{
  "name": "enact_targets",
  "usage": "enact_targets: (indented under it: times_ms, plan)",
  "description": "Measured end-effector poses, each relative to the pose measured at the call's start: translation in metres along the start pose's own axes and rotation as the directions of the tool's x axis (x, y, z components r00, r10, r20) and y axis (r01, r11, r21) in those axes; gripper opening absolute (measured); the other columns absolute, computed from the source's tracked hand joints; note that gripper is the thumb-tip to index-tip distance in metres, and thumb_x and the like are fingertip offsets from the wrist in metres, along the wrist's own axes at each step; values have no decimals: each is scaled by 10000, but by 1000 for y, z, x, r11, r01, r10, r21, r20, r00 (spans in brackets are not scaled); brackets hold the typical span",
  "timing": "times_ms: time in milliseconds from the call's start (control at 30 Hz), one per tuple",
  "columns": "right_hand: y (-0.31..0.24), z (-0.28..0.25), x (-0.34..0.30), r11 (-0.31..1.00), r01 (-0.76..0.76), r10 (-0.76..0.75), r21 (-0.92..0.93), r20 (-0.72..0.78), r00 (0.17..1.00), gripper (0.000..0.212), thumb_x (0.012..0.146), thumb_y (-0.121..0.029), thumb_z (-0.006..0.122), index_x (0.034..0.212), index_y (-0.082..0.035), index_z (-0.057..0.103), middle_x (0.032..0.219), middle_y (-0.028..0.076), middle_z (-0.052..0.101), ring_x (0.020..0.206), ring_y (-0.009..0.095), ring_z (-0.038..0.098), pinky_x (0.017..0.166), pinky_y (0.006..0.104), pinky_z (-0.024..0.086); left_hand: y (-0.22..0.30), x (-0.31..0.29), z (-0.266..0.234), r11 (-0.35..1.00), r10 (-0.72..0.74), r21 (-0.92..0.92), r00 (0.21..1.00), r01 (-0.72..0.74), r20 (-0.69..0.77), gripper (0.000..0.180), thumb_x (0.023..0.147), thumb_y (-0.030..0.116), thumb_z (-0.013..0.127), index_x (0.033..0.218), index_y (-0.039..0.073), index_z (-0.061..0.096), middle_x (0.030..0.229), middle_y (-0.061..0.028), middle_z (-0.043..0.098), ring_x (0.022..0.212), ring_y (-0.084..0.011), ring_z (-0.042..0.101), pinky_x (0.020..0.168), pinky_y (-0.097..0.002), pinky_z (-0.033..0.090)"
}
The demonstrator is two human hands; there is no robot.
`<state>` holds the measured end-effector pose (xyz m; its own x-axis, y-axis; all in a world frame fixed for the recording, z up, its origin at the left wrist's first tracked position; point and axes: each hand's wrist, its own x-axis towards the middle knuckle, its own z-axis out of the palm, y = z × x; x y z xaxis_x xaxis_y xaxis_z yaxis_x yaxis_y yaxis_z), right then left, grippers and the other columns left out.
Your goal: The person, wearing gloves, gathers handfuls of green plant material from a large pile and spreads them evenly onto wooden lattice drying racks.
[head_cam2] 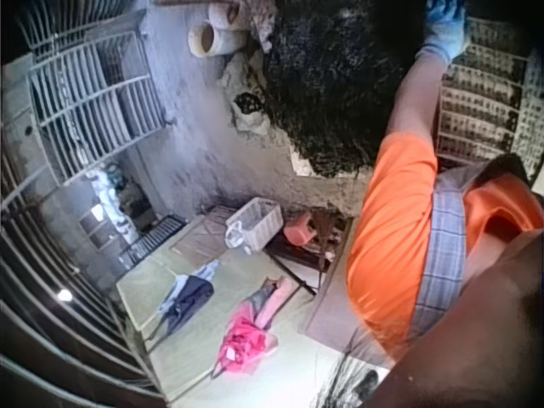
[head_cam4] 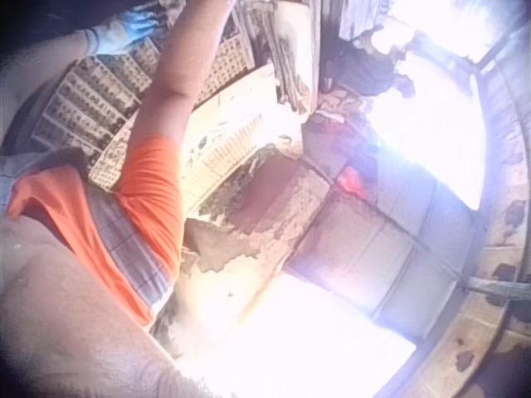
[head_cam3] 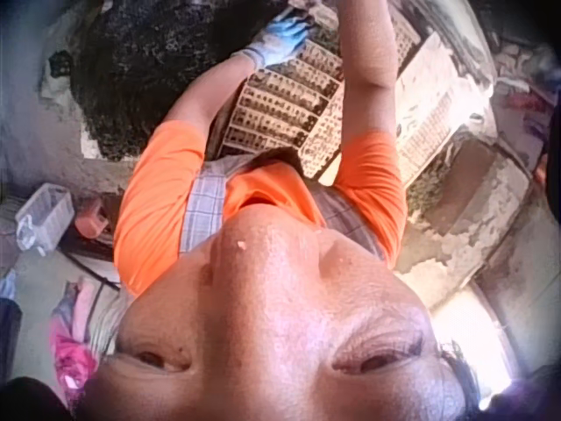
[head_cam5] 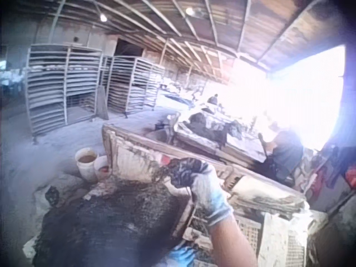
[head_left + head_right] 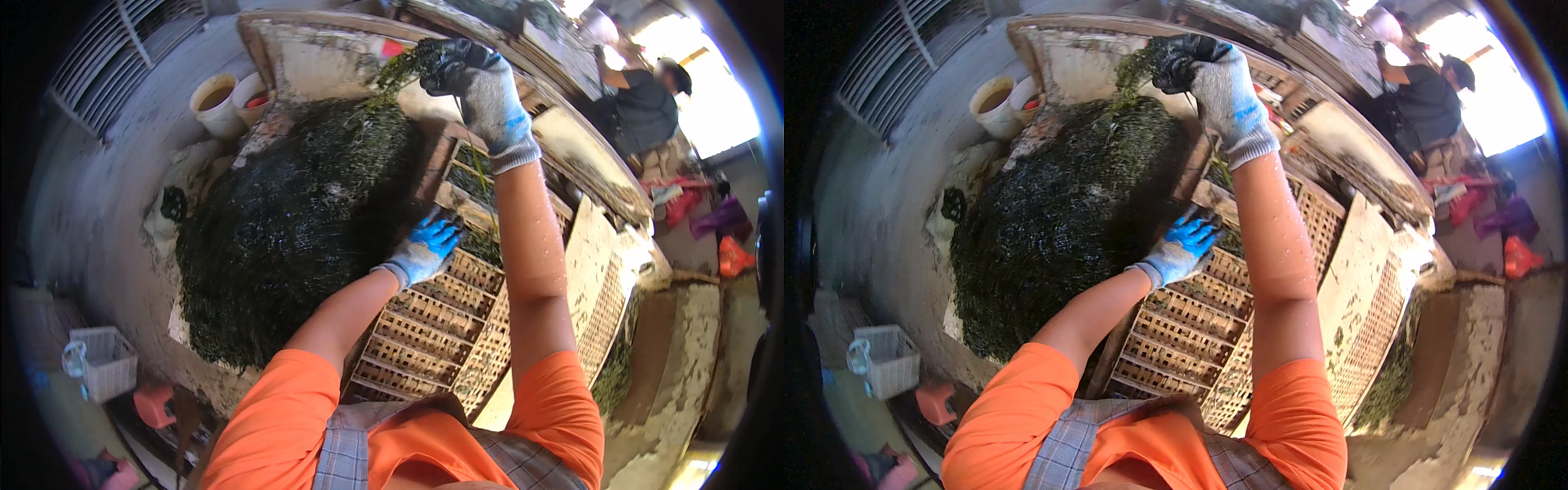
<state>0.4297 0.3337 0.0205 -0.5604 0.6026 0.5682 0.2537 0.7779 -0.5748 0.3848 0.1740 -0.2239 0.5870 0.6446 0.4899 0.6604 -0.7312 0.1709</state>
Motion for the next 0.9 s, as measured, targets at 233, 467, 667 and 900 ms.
enact_targets:
  times_ms: [233, 467, 667, 900]
  plan:
    - [4, -50, -171, 820, -569, 540, 63, 246, 805, 352, 840, 62, 573, 1173, -16, 655, 1088, 87, 709, 968, 171, 673, 880, 302, 540, 0, -8, 6, 993, -6, 117, 996, -5, 90, 463, 942, 319, 505, 1324, 66, 565, 1423, -119, 499, 1362, -300, 399, 1187, -470, 200]
    - [4, -109, -322, 175, -897, 833, -406, -424, 355, 399, 809, -58, 574, 1157, -204, 703, 1046, 106, 724, 901, 238, 714, 792, 349, 561, 9, 2, 4, 1000, -1, 13, 999, 1, 52, 422, 934, 283, 527, 1316, 111, 571, 1380, -102, 533, 1276, -284, 480, 1145, -450, 297]
    - [-32, -16, -320, 466, -370, 713, -804, 94, 695, 508, 876, -235, 600, 1367, -136, 517, 1493, 60, 432, 1432, 252, 306, 1219, 414, 101, 7, 4, -1, 999, -15, 42, 994, 11, 111, 441, 881, 251, 577, 1307, 138, 577, 1362, -88, 545, 1289, -294, 467, 1146, -442, 298]
    - [-4, -113, -369, 858, -453, 511, 242, -311, 801, 417, 902, -64, 622, 1314, -52, 567, 1324, 138, 577, 1168, 238, 579, 1007, 347, 480, 40, 42, -37, 984, 37, -174, 999, -31, 32, 426, 889, 195, 581, 1310, 132, 569, 1360, -101, 546, 1308, -298, 456, 1142, -421, 311]
